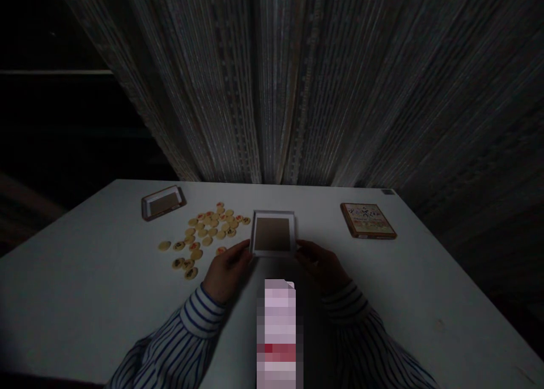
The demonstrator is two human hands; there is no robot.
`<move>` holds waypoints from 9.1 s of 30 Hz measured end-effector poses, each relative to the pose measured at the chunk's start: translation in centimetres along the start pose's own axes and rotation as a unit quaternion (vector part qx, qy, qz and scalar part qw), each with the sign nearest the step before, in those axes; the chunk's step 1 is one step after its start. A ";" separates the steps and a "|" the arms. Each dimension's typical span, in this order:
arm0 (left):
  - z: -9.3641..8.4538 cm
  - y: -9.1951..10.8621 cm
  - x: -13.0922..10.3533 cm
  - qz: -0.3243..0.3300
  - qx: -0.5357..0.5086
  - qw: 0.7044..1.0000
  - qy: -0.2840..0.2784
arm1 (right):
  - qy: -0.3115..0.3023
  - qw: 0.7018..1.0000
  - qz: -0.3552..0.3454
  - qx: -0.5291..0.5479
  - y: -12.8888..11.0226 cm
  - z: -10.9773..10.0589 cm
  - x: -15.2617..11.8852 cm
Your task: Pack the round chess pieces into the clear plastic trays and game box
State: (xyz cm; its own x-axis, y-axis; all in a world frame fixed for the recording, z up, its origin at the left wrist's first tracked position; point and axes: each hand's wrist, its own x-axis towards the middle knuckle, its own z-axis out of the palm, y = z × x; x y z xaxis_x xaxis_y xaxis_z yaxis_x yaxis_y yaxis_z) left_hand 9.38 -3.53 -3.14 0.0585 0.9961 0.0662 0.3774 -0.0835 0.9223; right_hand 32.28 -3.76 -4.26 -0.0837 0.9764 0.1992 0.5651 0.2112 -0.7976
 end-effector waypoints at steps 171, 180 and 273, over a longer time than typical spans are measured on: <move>2.1 -3.0 -0.5 0.263 0.199 0.942 0.056 | 0.097 0.970 -0.022 -0.220 2.5 0.9 -0.9; 1.7 -2.3 -0.7 0.267 0.152 0.949 0.075 | 0.124 0.965 -0.072 -0.221 2.6 1.0 -0.6; -11.7 -4.8 1.8 0.080 0.494 0.863 0.071 | -0.107 0.891 -0.353 -0.265 -12.2 9.6 9.5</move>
State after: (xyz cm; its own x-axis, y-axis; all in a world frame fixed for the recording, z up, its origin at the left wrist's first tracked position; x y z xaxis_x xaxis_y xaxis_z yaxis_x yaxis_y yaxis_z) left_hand -3.10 -0.96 -2.95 0.0946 0.9573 0.2733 0.9830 -0.1333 0.1265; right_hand 16.71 3.38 1.86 -0.6945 0.6065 0.3872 0.6126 0.7806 -0.1240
